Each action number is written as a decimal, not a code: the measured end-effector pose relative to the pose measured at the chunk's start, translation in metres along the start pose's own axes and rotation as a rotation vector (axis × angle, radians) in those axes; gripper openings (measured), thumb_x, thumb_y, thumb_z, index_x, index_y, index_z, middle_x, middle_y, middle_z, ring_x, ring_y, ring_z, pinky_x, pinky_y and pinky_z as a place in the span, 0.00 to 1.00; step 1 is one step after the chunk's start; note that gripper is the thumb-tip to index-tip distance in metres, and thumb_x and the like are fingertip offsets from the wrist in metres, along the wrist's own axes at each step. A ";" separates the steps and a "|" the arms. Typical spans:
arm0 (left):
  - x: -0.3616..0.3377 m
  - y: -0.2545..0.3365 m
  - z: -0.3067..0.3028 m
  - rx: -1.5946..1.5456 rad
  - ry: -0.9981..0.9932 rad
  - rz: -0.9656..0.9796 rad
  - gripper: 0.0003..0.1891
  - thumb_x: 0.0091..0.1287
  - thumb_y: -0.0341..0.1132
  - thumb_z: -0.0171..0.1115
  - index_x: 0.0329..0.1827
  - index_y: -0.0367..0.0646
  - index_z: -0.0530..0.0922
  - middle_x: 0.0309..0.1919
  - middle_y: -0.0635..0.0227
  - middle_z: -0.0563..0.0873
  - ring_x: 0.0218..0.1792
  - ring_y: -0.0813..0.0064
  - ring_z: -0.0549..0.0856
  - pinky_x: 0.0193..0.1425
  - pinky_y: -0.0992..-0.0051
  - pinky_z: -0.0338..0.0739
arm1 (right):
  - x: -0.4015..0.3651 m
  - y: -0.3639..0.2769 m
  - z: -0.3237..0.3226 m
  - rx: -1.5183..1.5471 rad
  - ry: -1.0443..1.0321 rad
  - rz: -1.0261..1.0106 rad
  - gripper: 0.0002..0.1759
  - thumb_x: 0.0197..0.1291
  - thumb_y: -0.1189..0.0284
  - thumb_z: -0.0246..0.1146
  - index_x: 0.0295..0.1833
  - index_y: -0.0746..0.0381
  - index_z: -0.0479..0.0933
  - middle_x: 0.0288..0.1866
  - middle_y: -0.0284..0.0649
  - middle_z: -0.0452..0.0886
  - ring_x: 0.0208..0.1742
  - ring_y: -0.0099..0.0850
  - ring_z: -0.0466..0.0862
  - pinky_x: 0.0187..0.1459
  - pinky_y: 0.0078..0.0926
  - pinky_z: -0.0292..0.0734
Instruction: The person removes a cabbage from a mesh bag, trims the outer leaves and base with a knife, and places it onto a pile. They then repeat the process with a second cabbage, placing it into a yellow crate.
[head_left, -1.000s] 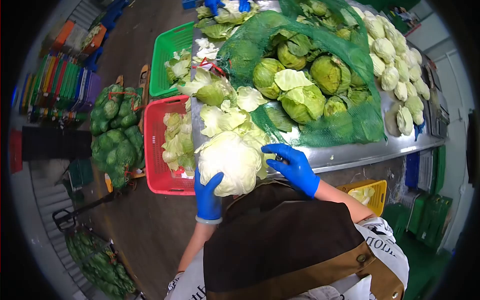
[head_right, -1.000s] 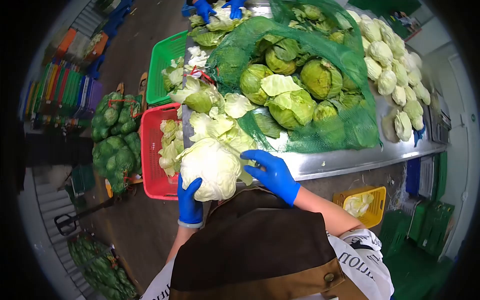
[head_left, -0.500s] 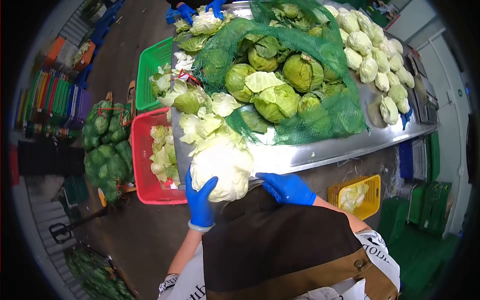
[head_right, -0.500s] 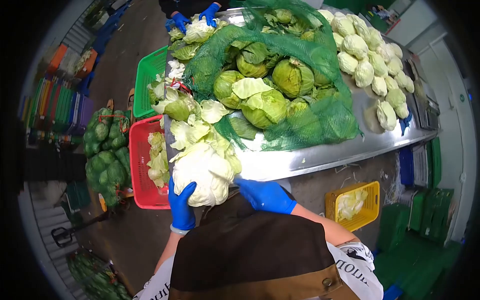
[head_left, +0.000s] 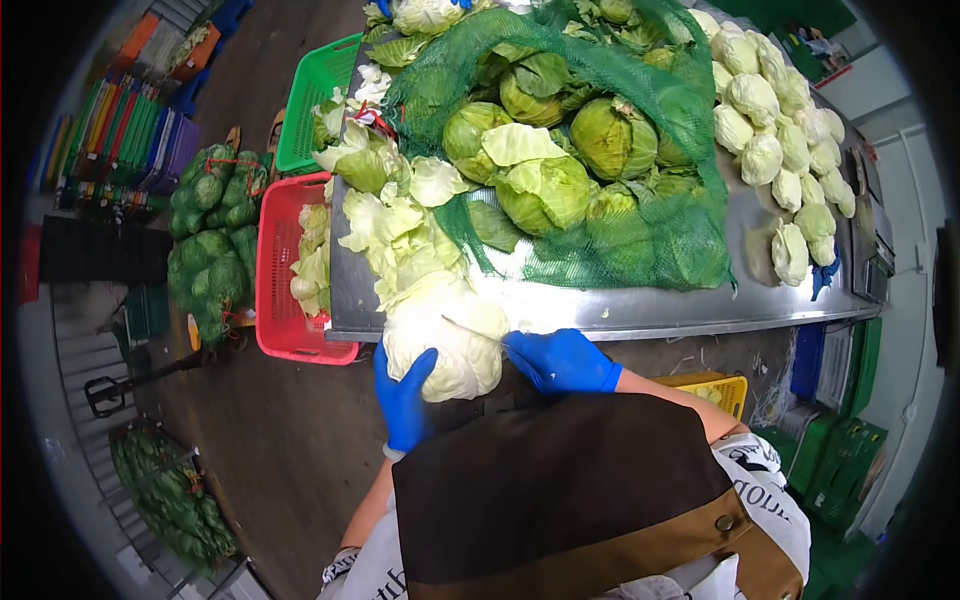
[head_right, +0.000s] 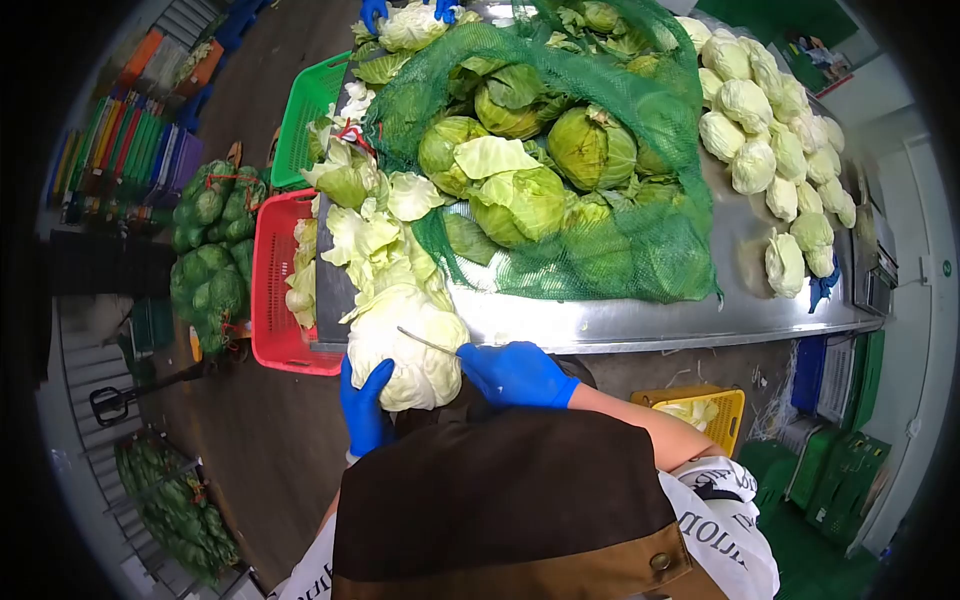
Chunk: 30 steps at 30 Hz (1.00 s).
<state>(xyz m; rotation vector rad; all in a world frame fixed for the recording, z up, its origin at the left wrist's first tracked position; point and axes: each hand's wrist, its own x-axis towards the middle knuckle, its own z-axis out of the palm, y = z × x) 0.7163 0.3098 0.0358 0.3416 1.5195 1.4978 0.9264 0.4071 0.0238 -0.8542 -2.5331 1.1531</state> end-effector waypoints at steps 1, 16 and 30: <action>-0.002 -0.001 0.001 -0.010 0.001 -0.008 0.29 0.60 0.25 0.66 0.66 0.35 0.67 0.58 0.61 0.77 0.57 0.72 0.77 0.62 0.71 0.71 | -0.001 0.002 0.001 -0.027 -0.045 0.027 0.14 0.64 0.66 0.59 0.53 0.58 0.74 0.29 0.48 0.81 0.27 0.47 0.82 0.27 0.41 0.76; 0.011 -0.005 -0.018 -0.096 0.062 -0.058 0.26 0.62 0.26 0.65 0.64 0.36 0.69 0.56 0.63 0.78 0.56 0.72 0.77 0.61 0.71 0.71 | 0.015 -0.017 -0.004 -0.477 -0.053 0.047 0.16 0.56 0.72 0.58 0.51 0.62 0.71 0.30 0.45 0.79 0.24 0.42 0.81 0.21 0.38 0.75; 0.014 0.002 -0.023 -0.065 0.034 -0.025 0.28 0.60 0.25 0.67 0.64 0.36 0.68 0.56 0.64 0.77 0.56 0.74 0.77 0.62 0.72 0.71 | 0.027 -0.015 -0.004 -0.160 -0.054 0.032 0.09 0.64 0.65 0.59 0.46 0.57 0.76 0.29 0.45 0.82 0.25 0.46 0.81 0.24 0.41 0.76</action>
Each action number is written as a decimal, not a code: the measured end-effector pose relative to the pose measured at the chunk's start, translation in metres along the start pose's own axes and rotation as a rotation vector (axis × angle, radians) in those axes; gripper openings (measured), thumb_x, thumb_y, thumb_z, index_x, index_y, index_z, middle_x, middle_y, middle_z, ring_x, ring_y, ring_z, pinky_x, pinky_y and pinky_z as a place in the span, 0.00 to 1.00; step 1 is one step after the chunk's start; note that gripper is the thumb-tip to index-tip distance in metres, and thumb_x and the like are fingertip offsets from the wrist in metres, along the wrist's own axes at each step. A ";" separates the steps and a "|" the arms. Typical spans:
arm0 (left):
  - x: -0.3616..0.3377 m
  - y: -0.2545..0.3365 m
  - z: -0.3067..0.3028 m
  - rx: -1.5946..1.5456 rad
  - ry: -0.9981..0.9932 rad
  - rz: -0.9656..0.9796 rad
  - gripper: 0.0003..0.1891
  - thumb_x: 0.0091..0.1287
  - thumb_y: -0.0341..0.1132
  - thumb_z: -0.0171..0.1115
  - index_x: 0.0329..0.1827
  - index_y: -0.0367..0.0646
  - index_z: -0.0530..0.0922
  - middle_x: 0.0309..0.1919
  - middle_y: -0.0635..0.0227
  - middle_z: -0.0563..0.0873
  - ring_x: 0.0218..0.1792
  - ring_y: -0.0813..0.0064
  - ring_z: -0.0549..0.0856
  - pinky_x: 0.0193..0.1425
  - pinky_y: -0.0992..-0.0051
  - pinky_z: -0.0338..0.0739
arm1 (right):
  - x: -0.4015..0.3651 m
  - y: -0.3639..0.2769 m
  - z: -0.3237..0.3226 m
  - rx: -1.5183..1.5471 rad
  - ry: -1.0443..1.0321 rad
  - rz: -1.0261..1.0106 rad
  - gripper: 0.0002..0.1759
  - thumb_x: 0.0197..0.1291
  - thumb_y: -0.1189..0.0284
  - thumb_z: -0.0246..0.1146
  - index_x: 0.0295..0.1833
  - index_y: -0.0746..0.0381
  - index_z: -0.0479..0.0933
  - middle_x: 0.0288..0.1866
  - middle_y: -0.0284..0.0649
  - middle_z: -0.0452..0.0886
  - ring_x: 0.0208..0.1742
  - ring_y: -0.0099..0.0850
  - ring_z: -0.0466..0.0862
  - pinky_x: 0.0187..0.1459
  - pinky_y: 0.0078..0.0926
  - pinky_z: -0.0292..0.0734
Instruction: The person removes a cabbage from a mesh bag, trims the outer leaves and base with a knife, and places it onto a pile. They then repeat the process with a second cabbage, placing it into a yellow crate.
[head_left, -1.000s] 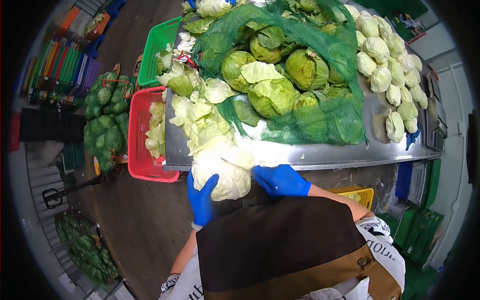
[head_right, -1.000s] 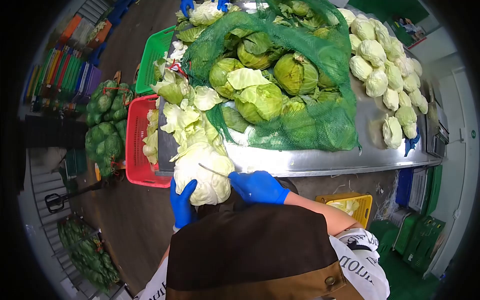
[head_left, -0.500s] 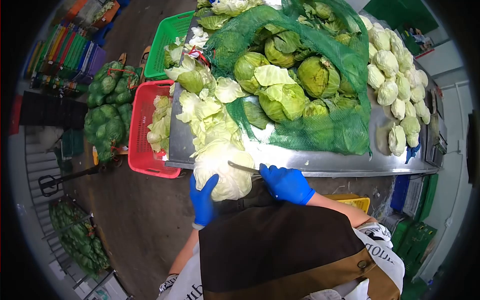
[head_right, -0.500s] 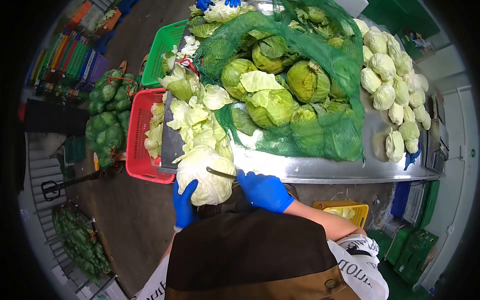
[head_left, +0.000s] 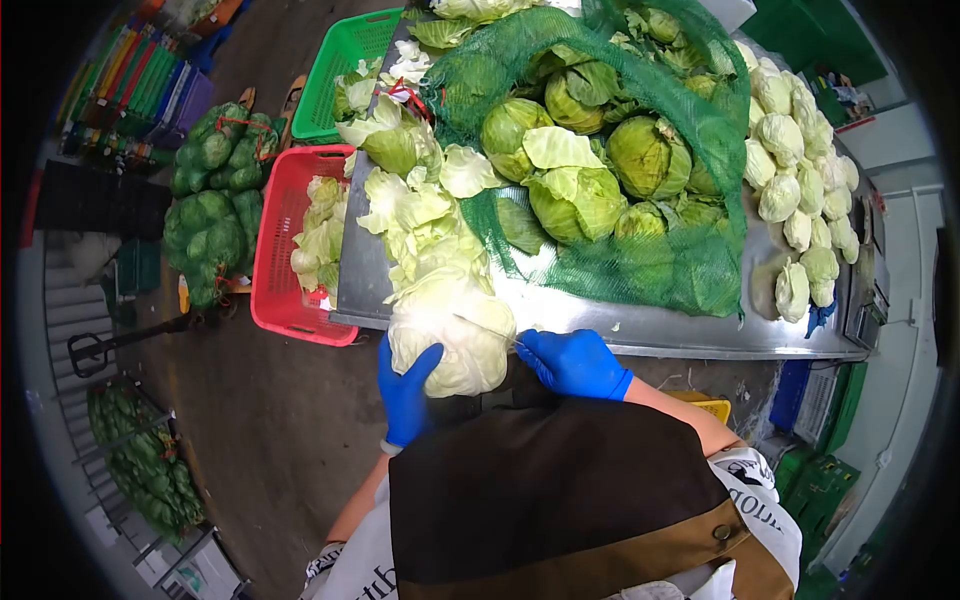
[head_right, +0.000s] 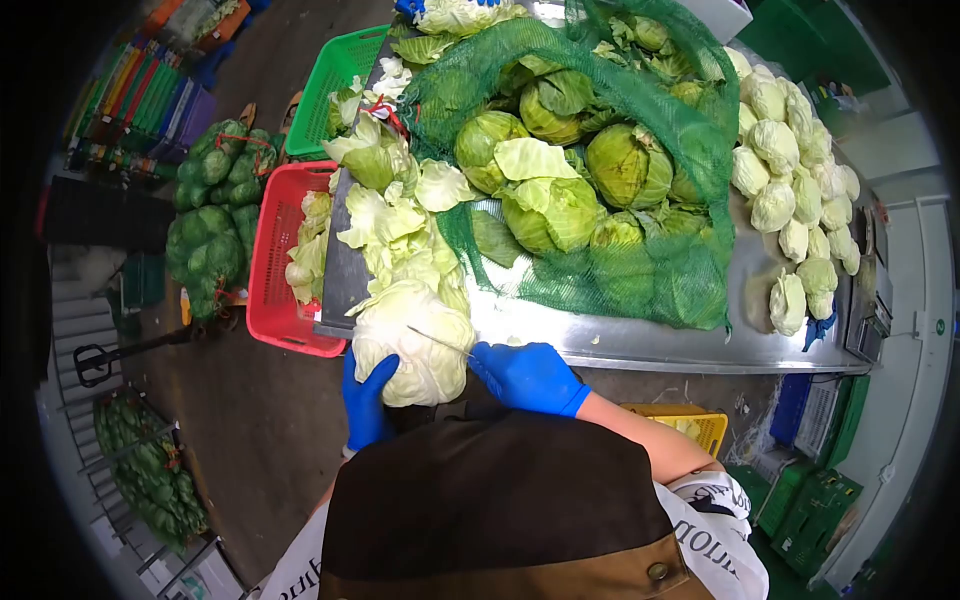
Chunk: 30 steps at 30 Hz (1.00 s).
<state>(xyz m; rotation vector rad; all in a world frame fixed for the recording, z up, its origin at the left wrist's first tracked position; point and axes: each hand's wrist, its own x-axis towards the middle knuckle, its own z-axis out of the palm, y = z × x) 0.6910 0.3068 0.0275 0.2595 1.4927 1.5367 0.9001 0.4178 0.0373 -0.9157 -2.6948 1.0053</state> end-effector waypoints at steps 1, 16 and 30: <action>0.000 0.002 0.001 -0.001 0.000 0.009 0.28 0.60 0.25 0.67 0.64 0.36 0.67 0.56 0.64 0.77 0.56 0.74 0.77 0.62 0.72 0.71 | 0.000 -0.001 0.002 0.002 0.013 0.003 0.08 0.65 0.65 0.58 0.45 0.56 0.75 0.28 0.44 0.82 0.24 0.46 0.81 0.24 0.41 0.76; 0.000 0.001 0.001 0.016 0.048 -0.025 0.29 0.60 0.26 0.67 0.64 0.36 0.68 0.56 0.63 0.77 0.56 0.73 0.77 0.62 0.72 0.71 | -0.003 0.001 0.006 -0.070 0.008 -0.020 0.07 0.62 0.69 0.58 0.43 0.58 0.71 0.23 0.43 0.79 0.18 0.43 0.80 0.17 0.41 0.72; 0.014 0.001 0.000 -0.030 -0.010 -0.031 0.30 0.60 0.25 0.66 0.67 0.36 0.66 0.58 0.63 0.75 0.58 0.72 0.76 0.63 0.71 0.70 | 0.025 0.016 0.010 -0.115 0.278 0.134 0.05 0.64 0.69 0.56 0.41 0.59 0.72 0.28 0.47 0.80 0.24 0.45 0.81 0.23 0.42 0.74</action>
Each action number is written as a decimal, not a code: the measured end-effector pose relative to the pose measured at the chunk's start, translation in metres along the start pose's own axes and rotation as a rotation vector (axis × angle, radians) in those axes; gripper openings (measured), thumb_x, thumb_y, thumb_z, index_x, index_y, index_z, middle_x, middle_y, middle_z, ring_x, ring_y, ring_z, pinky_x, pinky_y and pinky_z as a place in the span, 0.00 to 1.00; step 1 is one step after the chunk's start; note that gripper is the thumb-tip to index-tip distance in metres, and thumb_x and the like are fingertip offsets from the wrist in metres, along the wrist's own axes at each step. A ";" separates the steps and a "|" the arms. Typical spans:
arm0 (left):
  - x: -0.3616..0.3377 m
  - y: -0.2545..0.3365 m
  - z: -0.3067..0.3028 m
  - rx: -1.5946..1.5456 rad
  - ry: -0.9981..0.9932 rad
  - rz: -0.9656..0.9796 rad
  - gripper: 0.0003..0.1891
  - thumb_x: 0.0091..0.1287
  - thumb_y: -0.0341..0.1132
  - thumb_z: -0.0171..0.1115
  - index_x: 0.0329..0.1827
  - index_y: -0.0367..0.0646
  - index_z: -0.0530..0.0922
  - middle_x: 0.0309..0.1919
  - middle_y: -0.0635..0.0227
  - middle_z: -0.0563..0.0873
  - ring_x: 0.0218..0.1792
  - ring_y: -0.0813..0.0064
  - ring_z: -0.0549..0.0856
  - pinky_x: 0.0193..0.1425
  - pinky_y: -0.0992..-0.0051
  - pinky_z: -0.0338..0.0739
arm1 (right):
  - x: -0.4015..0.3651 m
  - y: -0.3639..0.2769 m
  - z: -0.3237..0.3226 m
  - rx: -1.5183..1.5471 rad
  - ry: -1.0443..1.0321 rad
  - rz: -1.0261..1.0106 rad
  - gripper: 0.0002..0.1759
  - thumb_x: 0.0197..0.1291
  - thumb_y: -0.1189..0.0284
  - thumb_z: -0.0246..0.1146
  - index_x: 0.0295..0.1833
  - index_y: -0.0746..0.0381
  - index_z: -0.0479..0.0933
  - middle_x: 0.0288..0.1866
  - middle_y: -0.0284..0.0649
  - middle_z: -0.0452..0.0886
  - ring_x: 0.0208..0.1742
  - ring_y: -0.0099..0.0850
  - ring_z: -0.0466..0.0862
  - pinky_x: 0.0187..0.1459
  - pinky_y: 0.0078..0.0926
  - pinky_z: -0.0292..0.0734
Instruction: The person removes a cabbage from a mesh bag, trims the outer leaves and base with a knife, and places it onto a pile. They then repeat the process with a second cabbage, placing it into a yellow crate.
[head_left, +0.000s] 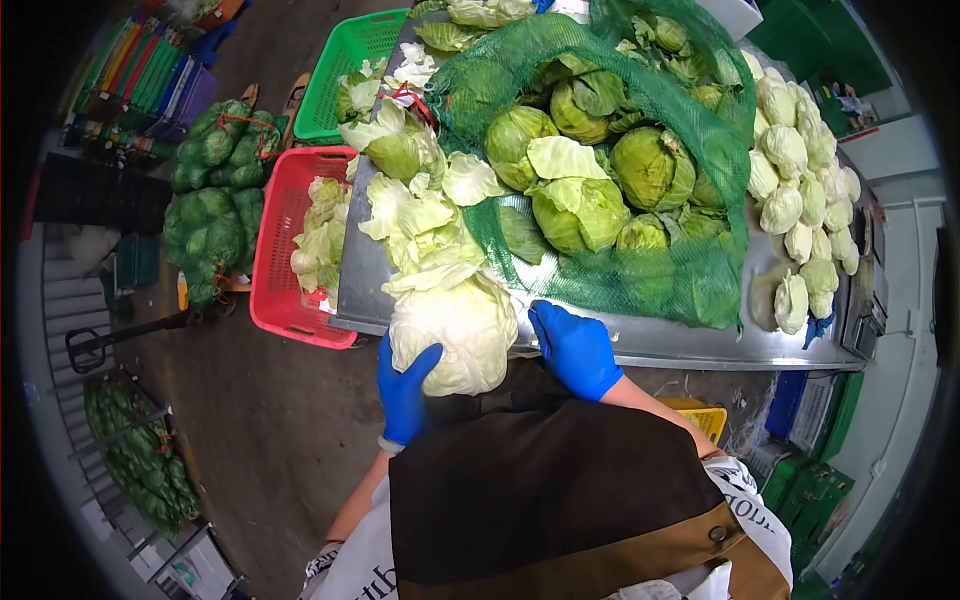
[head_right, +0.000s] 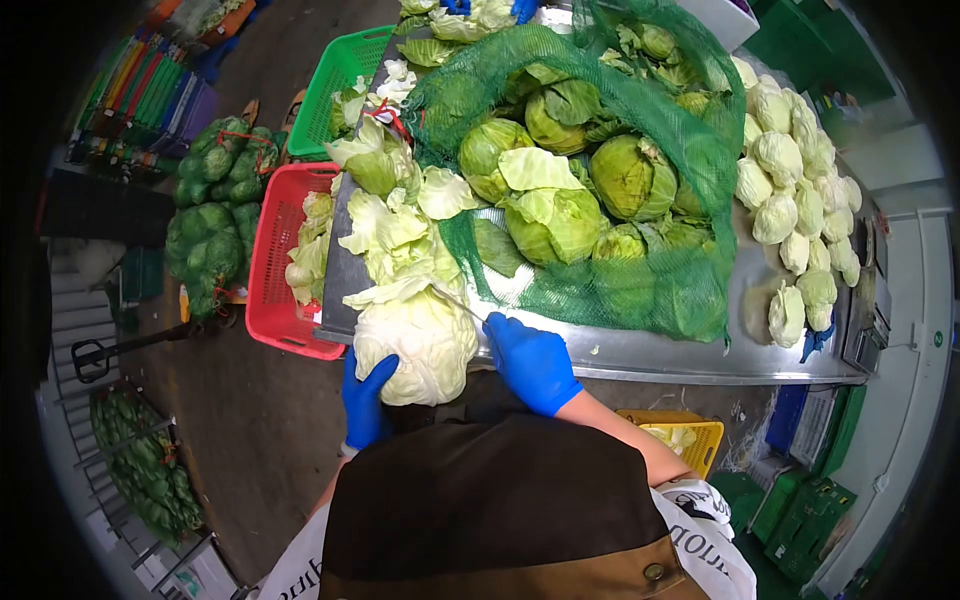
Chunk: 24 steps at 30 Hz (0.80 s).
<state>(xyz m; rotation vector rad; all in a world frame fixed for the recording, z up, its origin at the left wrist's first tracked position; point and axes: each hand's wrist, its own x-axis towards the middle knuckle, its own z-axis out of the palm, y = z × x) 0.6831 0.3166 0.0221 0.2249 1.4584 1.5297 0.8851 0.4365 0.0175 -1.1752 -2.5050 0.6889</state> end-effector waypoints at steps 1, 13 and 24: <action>0.002 0.000 0.000 -0.015 -0.012 0.007 0.30 0.60 0.25 0.66 0.67 0.37 0.66 0.58 0.63 0.75 0.58 0.72 0.76 0.63 0.71 0.70 | 0.003 0.002 0.001 0.036 0.024 0.028 0.06 0.65 0.68 0.55 0.41 0.60 0.73 0.29 0.48 0.80 0.25 0.46 0.82 0.24 0.43 0.74; 0.055 0.001 -0.009 -0.285 -0.265 0.038 0.48 0.47 0.31 0.72 0.74 0.38 0.57 0.67 0.58 0.69 0.68 0.62 0.69 0.72 0.64 0.63 | 0.050 0.042 0.000 0.695 0.085 0.315 0.17 0.63 0.59 0.61 0.47 0.61 0.79 0.36 0.48 0.84 0.37 0.48 0.83 0.41 0.43 0.78; 0.076 0.047 0.015 0.204 -0.672 0.184 0.58 0.40 0.38 0.80 0.76 0.35 0.53 0.73 0.58 0.62 0.72 0.64 0.63 0.76 0.65 0.56 | 0.093 0.000 -0.067 0.714 -0.173 0.100 0.18 0.52 0.62 0.74 0.42 0.64 0.82 0.31 0.35 0.82 0.34 0.21 0.76 0.41 0.22 0.73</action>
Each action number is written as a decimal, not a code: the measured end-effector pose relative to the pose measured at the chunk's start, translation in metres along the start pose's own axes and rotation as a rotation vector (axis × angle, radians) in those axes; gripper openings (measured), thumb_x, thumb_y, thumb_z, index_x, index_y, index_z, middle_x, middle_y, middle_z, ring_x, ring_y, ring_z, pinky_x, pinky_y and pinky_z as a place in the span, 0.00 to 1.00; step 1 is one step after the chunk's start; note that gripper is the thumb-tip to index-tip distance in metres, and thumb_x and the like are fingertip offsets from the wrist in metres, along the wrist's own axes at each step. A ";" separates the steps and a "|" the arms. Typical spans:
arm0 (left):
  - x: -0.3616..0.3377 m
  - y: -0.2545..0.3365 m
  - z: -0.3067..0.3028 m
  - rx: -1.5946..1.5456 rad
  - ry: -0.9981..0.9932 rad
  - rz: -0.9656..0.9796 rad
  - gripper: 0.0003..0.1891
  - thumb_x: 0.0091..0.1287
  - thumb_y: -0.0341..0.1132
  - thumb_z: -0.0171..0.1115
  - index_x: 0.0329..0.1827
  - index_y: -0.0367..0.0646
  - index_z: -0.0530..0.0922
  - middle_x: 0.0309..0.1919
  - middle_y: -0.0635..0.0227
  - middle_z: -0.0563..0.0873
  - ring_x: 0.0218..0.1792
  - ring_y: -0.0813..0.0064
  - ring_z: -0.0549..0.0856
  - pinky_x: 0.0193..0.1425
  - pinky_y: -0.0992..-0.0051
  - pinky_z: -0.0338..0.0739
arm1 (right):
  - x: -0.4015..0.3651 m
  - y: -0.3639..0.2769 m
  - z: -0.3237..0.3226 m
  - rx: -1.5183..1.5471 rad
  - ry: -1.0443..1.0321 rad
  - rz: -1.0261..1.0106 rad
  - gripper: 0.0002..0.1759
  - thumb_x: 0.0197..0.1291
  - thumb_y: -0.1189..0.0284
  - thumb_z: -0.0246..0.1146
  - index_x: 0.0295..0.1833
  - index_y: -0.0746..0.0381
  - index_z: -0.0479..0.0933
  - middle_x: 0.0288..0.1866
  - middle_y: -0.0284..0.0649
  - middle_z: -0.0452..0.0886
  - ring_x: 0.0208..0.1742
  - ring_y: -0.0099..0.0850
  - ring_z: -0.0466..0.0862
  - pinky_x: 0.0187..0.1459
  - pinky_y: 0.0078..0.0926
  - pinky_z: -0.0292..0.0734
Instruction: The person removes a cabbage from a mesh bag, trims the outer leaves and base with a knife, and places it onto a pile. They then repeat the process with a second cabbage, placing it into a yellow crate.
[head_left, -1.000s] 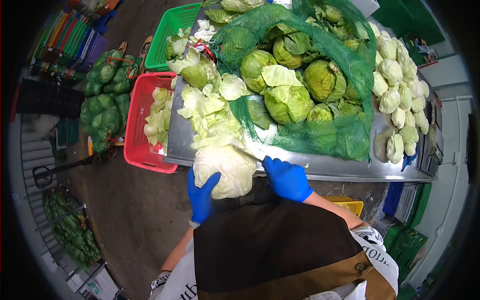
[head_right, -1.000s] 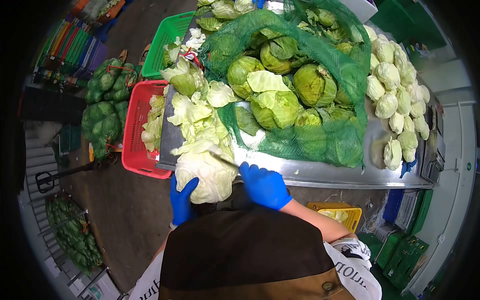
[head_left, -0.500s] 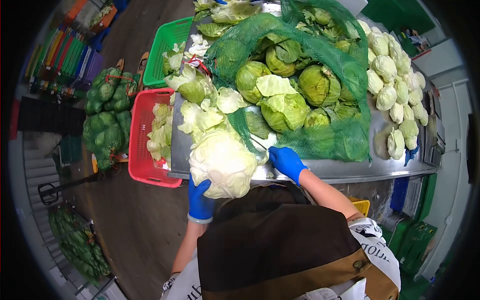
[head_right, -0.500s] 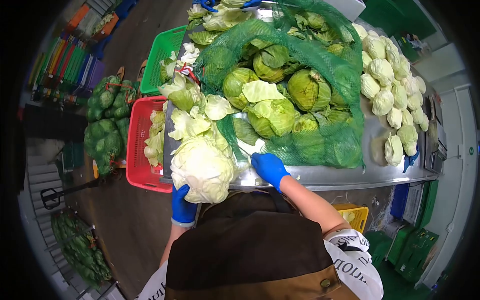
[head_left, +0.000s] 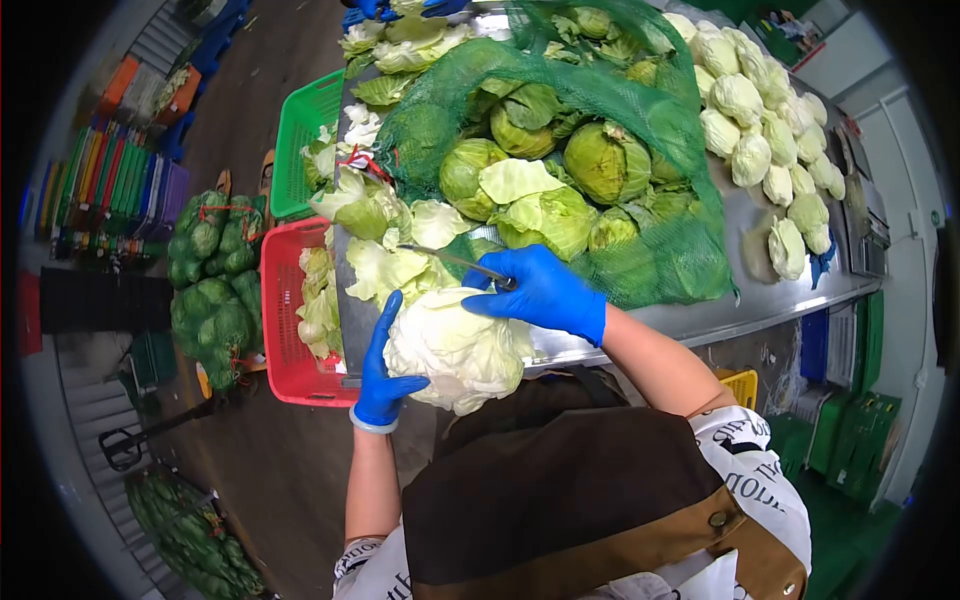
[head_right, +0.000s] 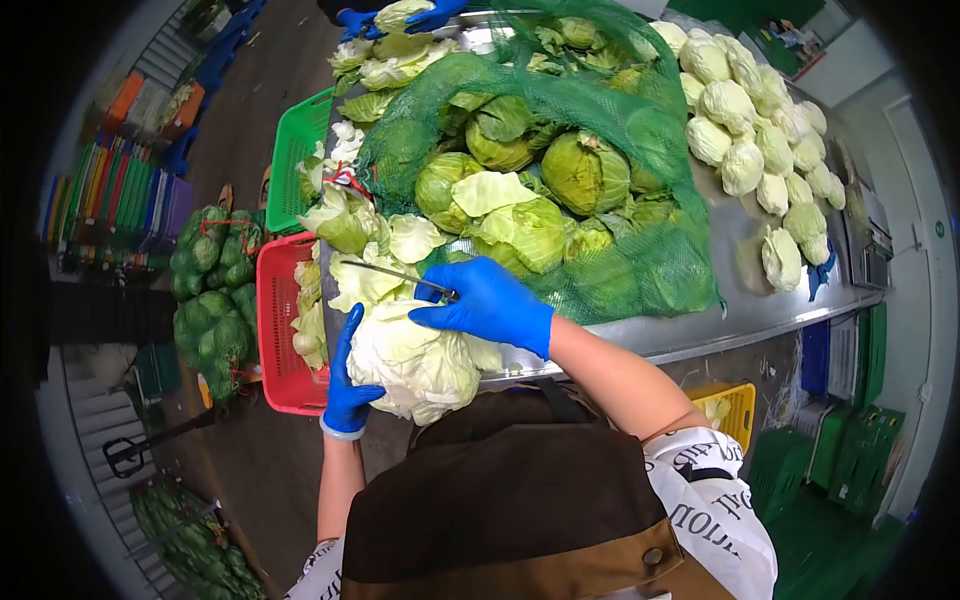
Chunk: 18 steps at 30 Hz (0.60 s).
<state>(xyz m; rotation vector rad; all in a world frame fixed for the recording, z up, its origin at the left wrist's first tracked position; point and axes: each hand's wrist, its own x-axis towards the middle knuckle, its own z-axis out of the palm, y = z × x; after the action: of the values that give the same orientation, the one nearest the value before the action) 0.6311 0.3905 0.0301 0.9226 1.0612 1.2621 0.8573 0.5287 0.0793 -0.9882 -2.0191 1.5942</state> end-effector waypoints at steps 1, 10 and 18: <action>0.001 -0.007 -0.001 0.011 -0.002 0.011 0.59 0.40 0.38 0.80 0.76 0.35 0.53 0.73 0.59 0.61 0.73 0.64 0.62 0.76 0.65 0.55 | -0.002 0.007 0.002 0.009 0.023 0.013 0.18 0.51 0.62 0.74 0.41 0.64 0.82 0.30 0.35 0.82 0.33 0.21 0.76 0.40 0.22 0.73; 0.010 -0.018 0.012 -0.139 -0.038 -0.061 0.58 0.43 0.36 0.75 0.78 0.42 0.48 0.74 0.53 0.59 0.73 0.59 0.62 0.76 0.62 0.56 | 0.013 0.097 -0.011 0.014 0.175 0.391 0.12 0.56 0.65 0.63 0.34 0.63 0.81 0.29 0.43 0.83 0.30 0.40 0.82 0.35 0.38 0.77; 0.014 -0.060 -0.003 -0.675 0.228 0.004 0.40 0.58 0.27 0.56 0.77 0.43 0.53 0.74 0.58 0.60 0.74 0.56 0.59 0.77 0.53 0.51 | -0.025 0.052 0.001 -0.060 0.418 -0.026 0.32 0.53 0.53 0.69 0.62 0.54 0.73 0.53 0.44 0.80 0.45 0.46 0.83 0.47 0.38 0.79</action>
<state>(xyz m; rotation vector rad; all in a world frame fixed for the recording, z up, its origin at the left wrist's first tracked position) 0.6441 0.3987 -0.0293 0.2693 0.7160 1.6110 0.8889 0.5158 0.0329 -1.1961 -1.7884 1.1967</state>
